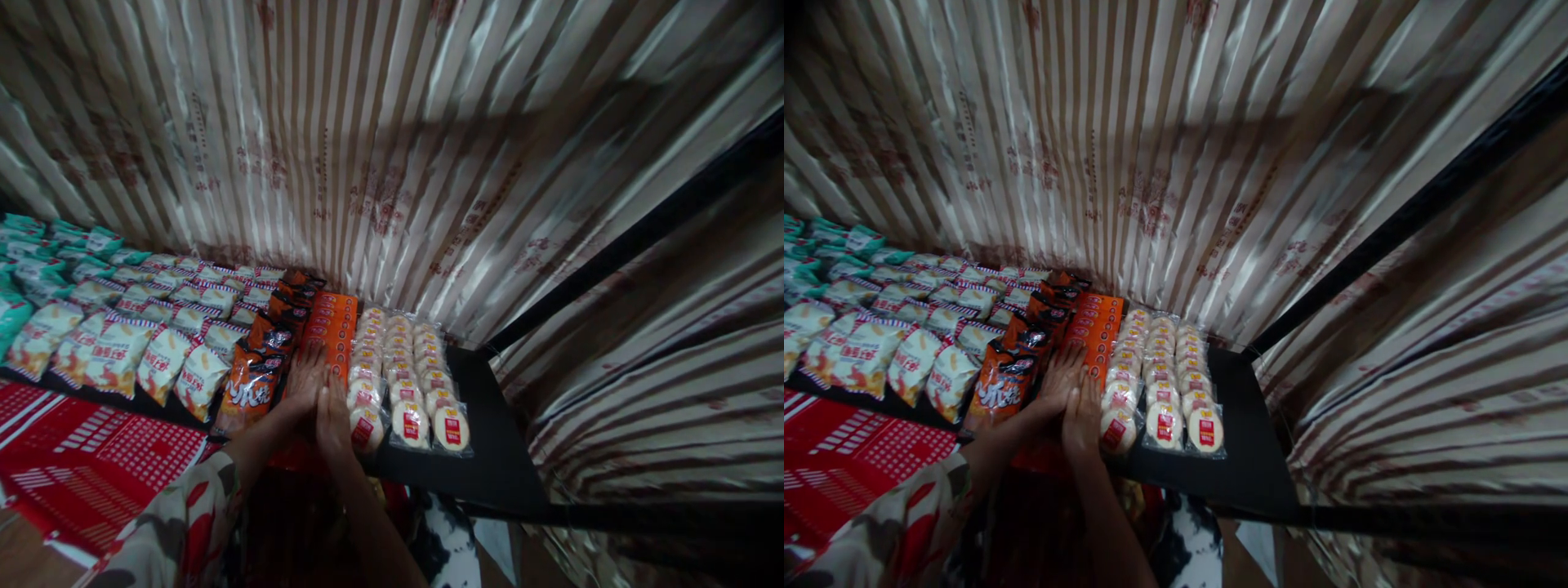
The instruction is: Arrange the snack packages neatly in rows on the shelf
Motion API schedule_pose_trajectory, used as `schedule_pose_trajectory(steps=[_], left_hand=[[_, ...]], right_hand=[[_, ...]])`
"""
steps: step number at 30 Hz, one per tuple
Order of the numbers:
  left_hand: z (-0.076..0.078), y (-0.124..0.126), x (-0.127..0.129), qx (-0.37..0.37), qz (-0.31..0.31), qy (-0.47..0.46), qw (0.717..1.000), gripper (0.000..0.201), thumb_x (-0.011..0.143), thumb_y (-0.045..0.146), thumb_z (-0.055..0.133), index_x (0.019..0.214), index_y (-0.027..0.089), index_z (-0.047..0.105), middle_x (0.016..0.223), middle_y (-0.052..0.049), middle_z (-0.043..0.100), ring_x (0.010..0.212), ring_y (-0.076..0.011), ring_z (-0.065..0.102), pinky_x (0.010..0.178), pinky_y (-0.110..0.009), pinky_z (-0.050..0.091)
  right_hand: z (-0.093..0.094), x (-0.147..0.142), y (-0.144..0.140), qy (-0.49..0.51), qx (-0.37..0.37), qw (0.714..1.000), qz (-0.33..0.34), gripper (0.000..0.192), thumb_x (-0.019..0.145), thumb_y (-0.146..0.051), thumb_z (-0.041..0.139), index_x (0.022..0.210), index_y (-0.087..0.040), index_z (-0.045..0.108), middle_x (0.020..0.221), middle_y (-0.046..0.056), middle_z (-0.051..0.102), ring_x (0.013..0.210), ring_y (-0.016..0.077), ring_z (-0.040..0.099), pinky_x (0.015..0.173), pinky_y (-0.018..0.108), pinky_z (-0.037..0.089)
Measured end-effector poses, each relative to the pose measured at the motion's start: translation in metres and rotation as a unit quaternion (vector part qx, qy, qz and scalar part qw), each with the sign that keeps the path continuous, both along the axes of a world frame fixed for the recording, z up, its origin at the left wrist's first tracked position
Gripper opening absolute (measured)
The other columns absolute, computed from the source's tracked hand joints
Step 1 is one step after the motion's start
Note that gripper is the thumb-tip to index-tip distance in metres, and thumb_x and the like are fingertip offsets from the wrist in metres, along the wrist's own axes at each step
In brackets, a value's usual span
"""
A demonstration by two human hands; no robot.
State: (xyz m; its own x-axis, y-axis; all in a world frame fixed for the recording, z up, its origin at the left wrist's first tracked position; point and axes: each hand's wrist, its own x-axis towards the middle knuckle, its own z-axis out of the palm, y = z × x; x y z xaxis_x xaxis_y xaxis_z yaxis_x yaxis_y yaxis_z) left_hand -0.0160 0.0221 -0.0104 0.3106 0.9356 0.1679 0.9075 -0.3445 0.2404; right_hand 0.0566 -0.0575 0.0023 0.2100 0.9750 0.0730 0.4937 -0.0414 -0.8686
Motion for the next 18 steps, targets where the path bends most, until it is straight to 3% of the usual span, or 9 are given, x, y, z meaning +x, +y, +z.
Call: schedule_pose_trajectory(steps=[4, 6, 10, 12, 18], left_hand=[[0.002, -0.002, 0.001, 0.023, -0.002, -0.023, 0.999, 0.049, 0.092, 0.026, 0.033, 0.140, 0.018, 0.041, 0.145, -0.009, 0.041, 0.137, -0.0283, 0.031, 0.111, -0.052, 0.026], [0.004, -0.003, 0.003, 0.031, 0.006, -0.027, 0.999, 0.048, 0.093, 0.026, 0.031, 0.138, 0.016, 0.043, 0.144, -0.011, 0.042, 0.137, -0.0289, 0.032, 0.111, -0.052, 0.027], [0.003, -0.004, 0.004, 0.054, 0.007, -0.035, 0.998, 0.047, 0.093, 0.026, 0.030, 0.136, 0.015, 0.046, 0.144, -0.010, 0.042, 0.137, -0.0286, 0.033, 0.110, -0.051, 0.028], [0.001, -0.004, 0.003, 0.061, 0.005, -0.038, 0.997, 0.047, 0.094, 0.027, 0.029, 0.136, 0.015, 0.046, 0.144, -0.010, 0.042, 0.136, -0.0281, 0.034, 0.110, -0.051, 0.028], [-0.001, -0.004, 0.003, 0.057, 0.008, -0.046, 0.997, 0.047, 0.094, 0.026, 0.030, 0.137, 0.013, 0.045, 0.145, -0.009, 0.040, 0.137, -0.0280, 0.033, 0.111, -0.051, 0.026]], right_hand=[[0.018, 0.016, 0.010, -0.012, 0.039, 0.999, -0.012, 0.051, 0.093, -0.038, 0.029, 0.134, -0.015, 0.050, 0.140, 0.009, 0.049, 0.131, 0.0198, 0.042, 0.113, 0.042, 0.029], [0.029, 0.031, 0.024, -0.067, 0.073, 0.995, 0.024, 0.048, 0.092, -0.032, 0.030, 0.131, -0.014, 0.053, 0.136, 0.009, 0.053, 0.129, 0.0193, 0.044, 0.112, 0.041, 0.031], [0.046, 0.064, 0.059, -0.245, 0.065, 0.957, 0.140, 0.045, 0.092, -0.025, 0.034, 0.129, -0.013, 0.055, 0.138, 0.009, 0.051, 0.140, 0.0202, 0.026, 0.115, 0.041, 0.024], [0.048, 0.077, 0.074, -0.304, 0.040, 0.936, 0.172, 0.044, 0.092, -0.026, 0.037, 0.129, -0.012, 0.055, 0.141, 0.010, 0.047, 0.141, 0.0227, 0.024, 0.115, 0.044, 0.022], [0.040, 0.095, 0.094, -0.371, 0.019, 0.906, 0.201, 0.042, 0.094, -0.039, 0.038, 0.124, -0.018, 0.059, 0.137, 0.007, 0.052, 0.142, 0.0219, 0.020, 0.116, 0.045, 0.016]])
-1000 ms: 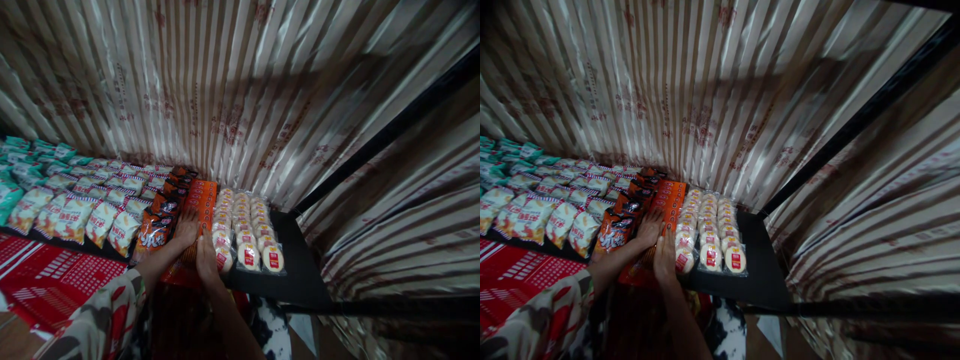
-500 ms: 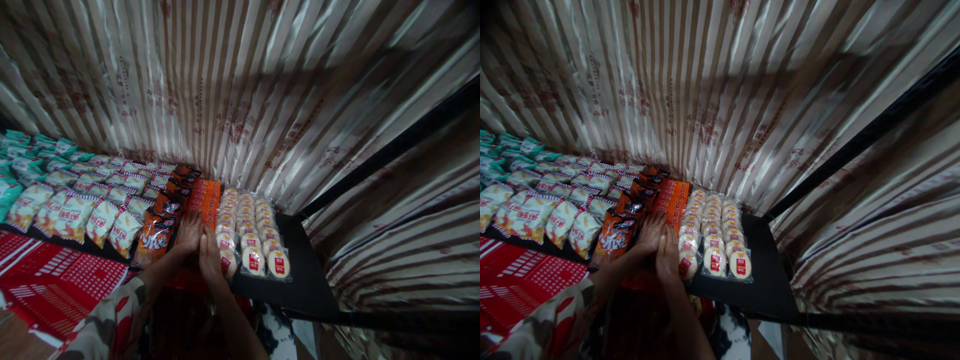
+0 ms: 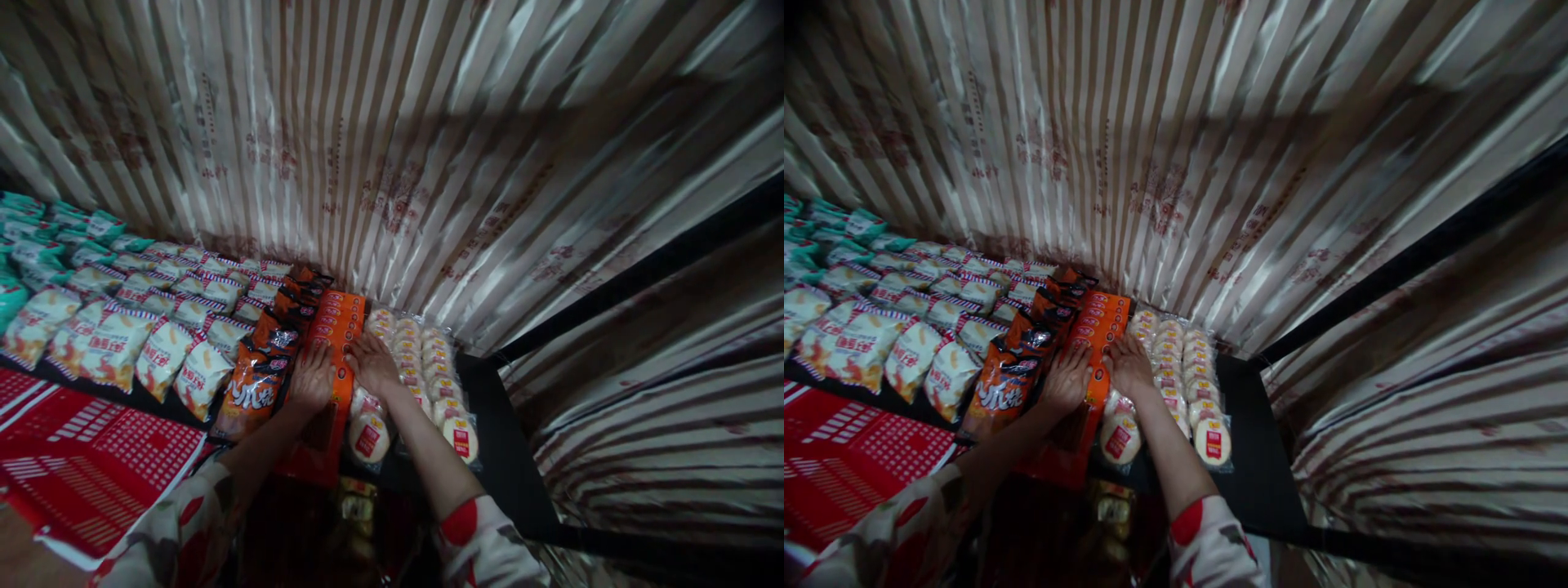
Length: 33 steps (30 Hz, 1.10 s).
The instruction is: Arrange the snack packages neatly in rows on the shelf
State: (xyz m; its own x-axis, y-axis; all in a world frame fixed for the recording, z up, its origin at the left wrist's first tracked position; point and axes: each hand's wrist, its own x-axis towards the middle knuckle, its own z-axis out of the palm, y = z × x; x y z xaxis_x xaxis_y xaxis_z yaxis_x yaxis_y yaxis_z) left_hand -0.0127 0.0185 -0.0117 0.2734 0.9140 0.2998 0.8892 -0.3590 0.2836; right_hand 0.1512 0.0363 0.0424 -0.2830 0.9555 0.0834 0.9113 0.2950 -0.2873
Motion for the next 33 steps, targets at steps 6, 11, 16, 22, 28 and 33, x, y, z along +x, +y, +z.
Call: schedule_pose_trajectory(steps=[6, 11, 16, 22, 28, 33], left_hand=[[0.003, 0.000, 0.001, -0.009, 0.002, -0.001, 1.000, 0.047, 0.094, 0.026, 0.029, 0.136, 0.013, 0.046, 0.145, -0.010, 0.041, 0.137, -0.0278, 0.031, 0.113, -0.050, 0.024], [0.003, 0.000, 0.001, -0.003, 0.001, -0.016, 1.000, 0.047, 0.094, 0.026, 0.031, 0.137, 0.015, 0.045, 0.144, -0.011, 0.042, 0.137, -0.0273, 0.032, 0.112, -0.053, 0.025], [0.000, 0.000, 0.001, -0.001, 0.003, -0.015, 1.000, 0.047, 0.094, 0.026, 0.030, 0.137, 0.015, 0.045, 0.144, -0.010, 0.041, 0.137, -0.0278, 0.032, 0.112, -0.052, 0.024], [0.000, 0.001, 0.001, -0.008, 0.006, -0.012, 1.000, 0.048, 0.093, 0.029, 0.032, 0.138, 0.015, 0.044, 0.146, -0.013, 0.038, 0.138, -0.0300, 0.029, 0.110, -0.054, 0.026], [0.017, -0.004, 0.003, -0.010, 0.018, 0.023, 1.000, 0.048, 0.091, 0.030, 0.040, 0.137, 0.014, 0.045, 0.140, -0.018, 0.044, 0.133, -0.0333, 0.036, 0.109, -0.050, 0.028], [0.035, -0.008, 0.005, -0.012, 0.006, 0.050, 0.999, 0.047, 0.092, 0.033, 0.040, 0.132, 0.010, 0.049, 0.129, -0.019, 0.054, 0.125, -0.0329, 0.044, 0.107, -0.048, 0.031]], right_hand=[[-0.006, 0.003, 0.002, 0.003, 0.007, 1.000, 0.003, 0.041, 0.094, -0.041, 0.039, 0.119, -0.019, 0.063, 0.136, 0.008, 0.053, 0.142, 0.0223, 0.021, 0.116, 0.046, 0.015], [-0.008, 0.002, 0.003, -0.003, 0.006, 1.000, 0.001, 0.041, 0.094, -0.042, 0.038, 0.120, -0.022, 0.062, 0.137, 0.005, 0.052, 0.142, 0.0216, 0.021, 0.116, 0.046, 0.015], [-0.008, 0.001, 0.002, 0.027, 0.000, 1.000, -0.003, 0.041, 0.094, -0.040, 0.038, 0.122, -0.021, 0.061, 0.139, 0.005, 0.049, 0.141, 0.0203, 0.023, 0.116, 0.045, 0.015], [0.004, 0.013, -0.008, 0.096, 0.034, 0.994, -0.028, 0.051, 0.096, -0.044, 0.028, 0.132, -0.017, 0.052, 0.144, 0.006, 0.043, 0.141, 0.0190, 0.023, 0.117, 0.043, 0.018], [0.022, 0.047, -0.036, 0.166, 0.080, 0.972, -0.143, 0.060, 0.095, -0.049, 0.020, 0.127, -0.015, 0.056, 0.142, 0.008, 0.046, 0.138, 0.0200, 0.032, 0.114, 0.042, 0.027], [0.028, 0.067, -0.056, 0.181, 0.082, 0.964, -0.175, 0.065, 0.094, -0.052, 0.018, 0.124, -0.010, 0.058, 0.135, 0.013, 0.053, 0.131, 0.0219, 0.042, 0.113, 0.041, 0.030]])
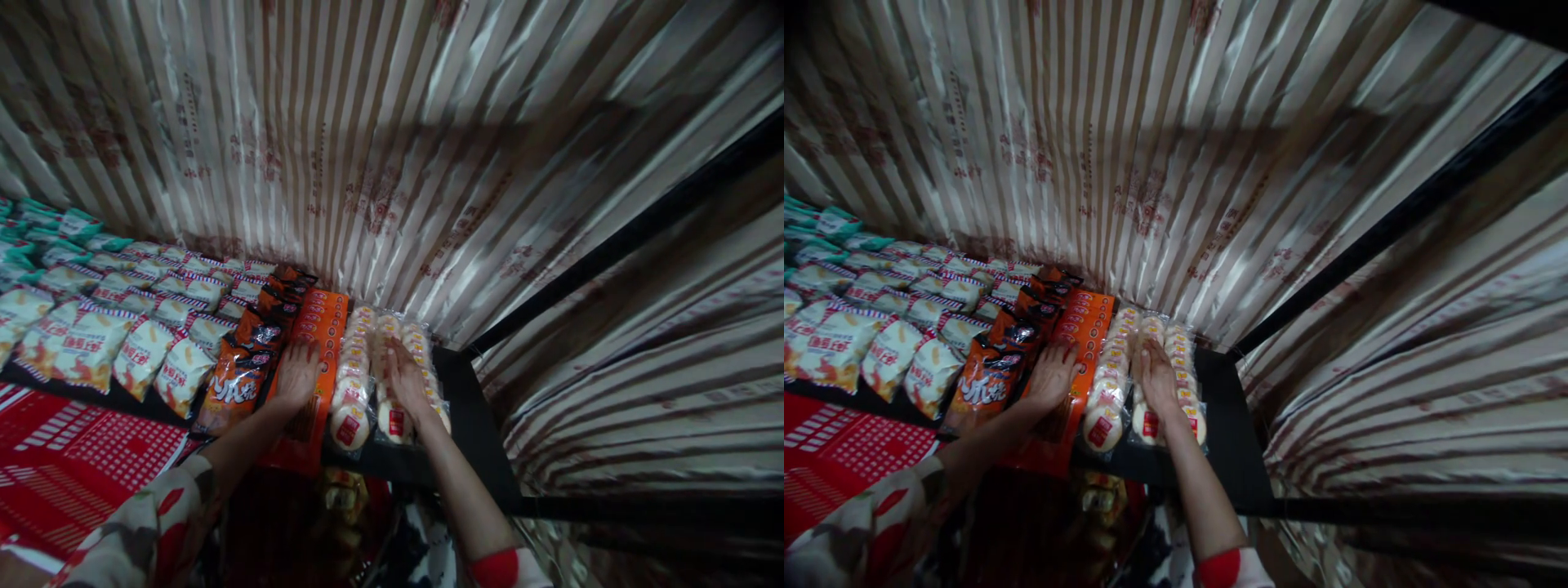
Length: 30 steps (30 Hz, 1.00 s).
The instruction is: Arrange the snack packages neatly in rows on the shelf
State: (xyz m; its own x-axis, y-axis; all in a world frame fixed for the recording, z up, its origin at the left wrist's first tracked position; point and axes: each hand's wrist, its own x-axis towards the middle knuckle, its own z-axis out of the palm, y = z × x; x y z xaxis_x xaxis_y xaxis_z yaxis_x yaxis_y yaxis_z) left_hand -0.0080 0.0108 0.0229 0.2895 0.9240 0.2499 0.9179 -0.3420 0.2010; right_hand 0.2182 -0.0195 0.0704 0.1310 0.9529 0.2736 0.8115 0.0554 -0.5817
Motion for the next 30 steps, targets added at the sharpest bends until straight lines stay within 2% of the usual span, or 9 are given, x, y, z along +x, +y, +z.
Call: schedule_pose_trajectory(steps=[3, 6, 11, 13, 17, 21, 26, 30], left_hand=[[0.005, -0.010, 0.009, 0.020, -0.013, -0.028, 0.999, 0.045, 0.092, 0.031, 0.037, 0.129, 0.010, 0.051, 0.134, -0.018, 0.050, 0.131, -0.0328, 0.039, 0.109, -0.048, 0.030], [0.002, -0.037, 0.027, 0.070, -0.071, -0.064, 0.993, 0.045, 0.091, 0.029, 0.039, 0.130, 0.010, 0.050, 0.143, -0.017, 0.042, 0.138, -0.0324, 0.027, 0.111, -0.049, 0.028], [-0.024, -0.099, 0.067, 0.147, -0.152, -0.092, 0.973, 0.049, 0.089, 0.029, 0.040, 0.132, 0.007, 0.045, 0.142, -0.017, 0.044, 0.138, -0.0298, 0.029, 0.111, -0.049, 0.030], [-0.034, -0.114, 0.079, 0.145, -0.118, -0.099, 0.977, 0.051, 0.088, 0.035, 0.044, 0.133, 0.010, 0.046, 0.141, -0.015, 0.045, 0.136, -0.0311, 0.033, 0.108, -0.049, 0.034], [-0.045, -0.118, 0.090, 0.165, -0.090, -0.096, 0.977, 0.050, 0.087, 0.032, 0.048, 0.134, 0.015, 0.045, 0.141, -0.013, 0.046, 0.133, -0.0309, 0.037, 0.105, -0.050, 0.035], [-0.044, -0.114, 0.088, 0.200, -0.088, -0.101, 0.971, 0.048, 0.090, 0.027, 0.045, 0.136, 0.015, 0.042, 0.140, -0.011, 0.047, 0.135, -0.0274, 0.035, 0.108, -0.046, 0.031], [-0.040, -0.116, 0.082, 0.197, -0.100, -0.112, 0.969, 0.048, 0.092, 0.022, 0.036, 0.138, 0.013, 0.040, 0.142, -0.012, 0.044, 0.138, -0.0266, 0.029, 0.109, -0.045, 0.027], [-0.041, -0.114, 0.082, 0.190, -0.112, -0.127, 0.967, 0.046, 0.093, 0.024, 0.035, 0.137, 0.014, 0.042, 0.142, -0.011, 0.044, 0.139, -0.0257, 0.025, 0.110, -0.044, 0.025]], right_hand=[[-0.005, 0.000, -0.001, 0.008, -0.010, 1.000, 0.004, 0.065, 0.094, -0.051, 0.018, 0.128, -0.009, 0.055, 0.136, 0.014, 0.052, 0.130, 0.0218, 0.044, 0.112, 0.041, 0.030], [-0.013, -0.010, 0.009, 0.011, -0.016, 1.000, 0.018, 0.064, 0.094, -0.051, 0.019, 0.131, -0.010, 0.051, 0.138, 0.014, 0.050, 0.132, 0.0220, 0.041, 0.113, 0.041, 0.029], [-0.028, -0.031, 0.047, -0.003, -0.025, 0.999, 0.046, 0.063, 0.095, -0.044, 0.019, 0.135, -0.003, 0.045, 0.144, 0.016, 0.042, 0.139, 0.0224, 0.029, 0.115, 0.041, 0.025], [-0.035, -0.035, 0.064, -0.031, -0.033, 0.998, 0.038, 0.061, 0.094, -0.039, 0.020, 0.136, -0.001, 0.044, 0.146, 0.017, 0.039, 0.140, 0.0229, 0.027, 0.115, 0.042, 0.024], [-0.050, -0.037, 0.089, -0.109, -0.026, 0.993, 0.033, 0.055, 0.094, -0.031, 0.025, 0.134, 0.002, 0.045, 0.144, 0.019, 0.041, 0.140, 0.0242, 0.027, 0.115, 0.042, 0.025], [-0.064, -0.038, 0.098, -0.159, -0.021, 0.987, 0.014, 0.051, 0.094, -0.026, 0.029, 0.131, 0.004, 0.048, 0.142, 0.022, 0.042, 0.139, 0.0258, 0.029, 0.114, 0.041, 0.026], [-0.075, -0.038, 0.100, -0.131, -0.003, 0.991, -0.014, 0.051, 0.096, -0.027, 0.025, 0.131, 0.000, 0.049, 0.141, 0.018, 0.045, 0.138, 0.0221, 0.031, 0.114, 0.039, 0.025], [-0.077, -0.039, 0.100, -0.108, 0.006, 0.994, -0.018, 0.052, 0.095, -0.028, 0.025, 0.132, 0.001, 0.048, 0.142, 0.019, 0.043, 0.138, 0.0224, 0.031, 0.114, 0.039, 0.026]])
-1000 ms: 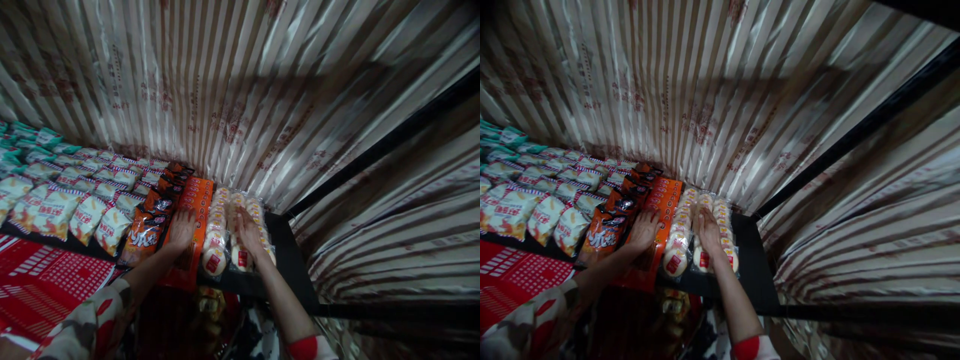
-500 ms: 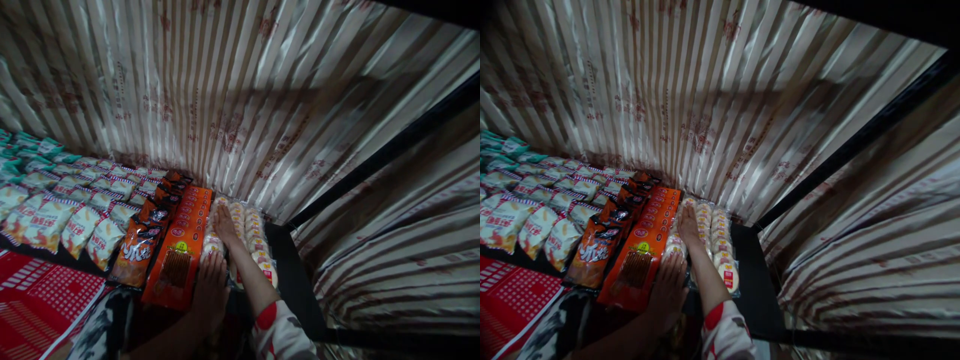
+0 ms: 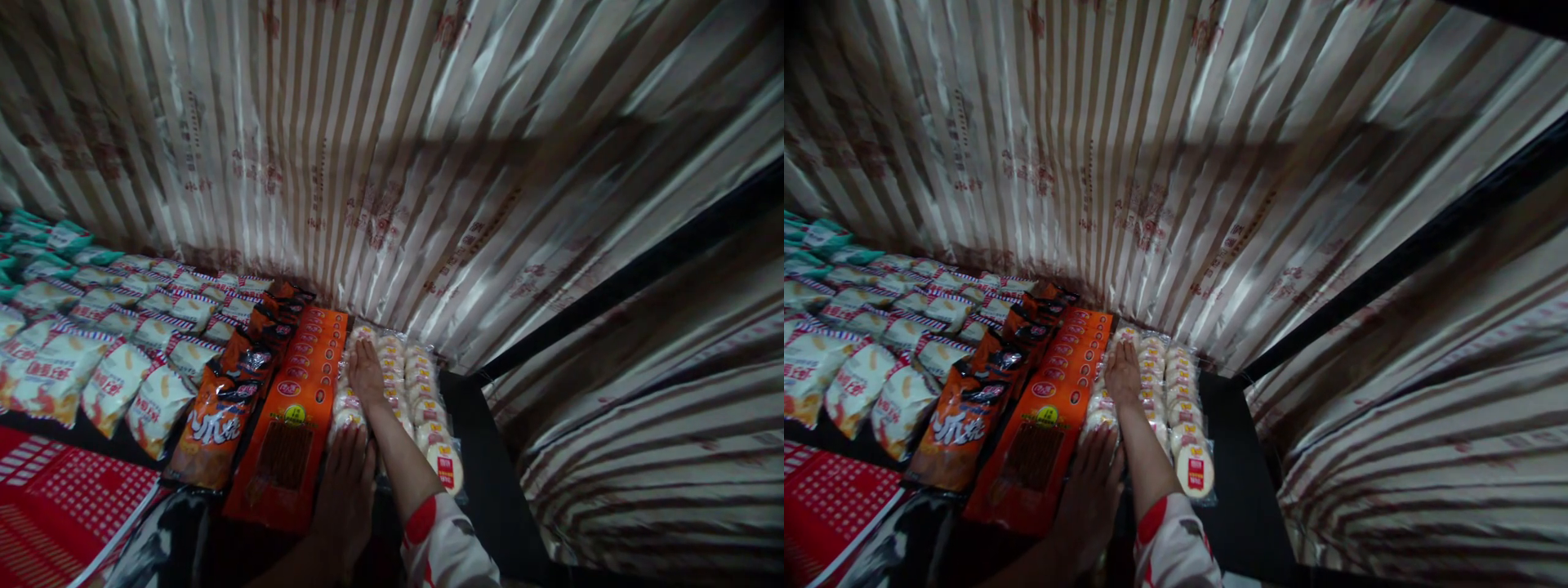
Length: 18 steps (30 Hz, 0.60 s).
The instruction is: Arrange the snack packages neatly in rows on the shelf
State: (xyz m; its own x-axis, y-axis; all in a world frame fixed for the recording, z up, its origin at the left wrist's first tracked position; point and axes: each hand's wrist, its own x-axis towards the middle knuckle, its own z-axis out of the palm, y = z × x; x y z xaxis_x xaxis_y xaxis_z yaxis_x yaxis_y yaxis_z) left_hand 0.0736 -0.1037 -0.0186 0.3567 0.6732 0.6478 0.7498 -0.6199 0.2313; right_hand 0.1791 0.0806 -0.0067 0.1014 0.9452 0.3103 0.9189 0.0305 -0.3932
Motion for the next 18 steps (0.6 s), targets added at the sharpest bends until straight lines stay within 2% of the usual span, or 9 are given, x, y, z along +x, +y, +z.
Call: schedule_pose_trajectory(steps=[7, 11, 18], left_hand=[[-0.0040, 0.0016, 0.0025, 0.004, 0.000, -0.006, 1.000, 0.043, 0.092, 0.021, 0.038, 0.133, 0.013, 0.046, 0.142, -0.011, 0.045, 0.139, -0.0270, 0.025, 0.112, -0.045, 0.022], [-0.0033, 0.0010, 0.0034, 0.002, 0.004, -0.005, 1.000, 0.043, 0.091, 0.021, 0.040, 0.133, 0.014, 0.047, 0.142, -0.011, 0.045, 0.139, -0.0277, 0.026, 0.111, -0.045, 0.024], [0.0004, 0.0014, 0.0015, 0.014, 0.014, 0.010, 1.000, 0.044, 0.090, 0.025, 0.040, 0.133, 0.014, 0.045, 0.142, -0.011, 0.045, 0.138, -0.0281, 0.028, 0.108, -0.046, 0.029]], right_hand=[[0.0031, -0.0010, 0.0001, 0.017, -0.002, 1.000, 0.021, 0.051, 0.093, -0.026, 0.026, 0.132, -0.004, 0.050, 0.142, 0.014, 0.044, 0.137, 0.0198, 0.033, 0.113, 0.037, 0.028], [0.0050, -0.0026, 0.0000, 0.017, -0.012, 1.000, 0.021, 0.052, 0.093, -0.026, 0.025, 0.132, -0.001, 0.048, 0.143, 0.015, 0.044, 0.137, 0.0190, 0.032, 0.114, 0.034, 0.026], [0.0065, -0.0028, -0.0022, -0.035, -0.014, 0.999, 0.018, 0.052, 0.094, -0.027, 0.024, 0.133, -0.001, 0.048, 0.142, 0.017, 0.044, 0.137, 0.0219, 0.033, 0.113, 0.039, 0.028]])
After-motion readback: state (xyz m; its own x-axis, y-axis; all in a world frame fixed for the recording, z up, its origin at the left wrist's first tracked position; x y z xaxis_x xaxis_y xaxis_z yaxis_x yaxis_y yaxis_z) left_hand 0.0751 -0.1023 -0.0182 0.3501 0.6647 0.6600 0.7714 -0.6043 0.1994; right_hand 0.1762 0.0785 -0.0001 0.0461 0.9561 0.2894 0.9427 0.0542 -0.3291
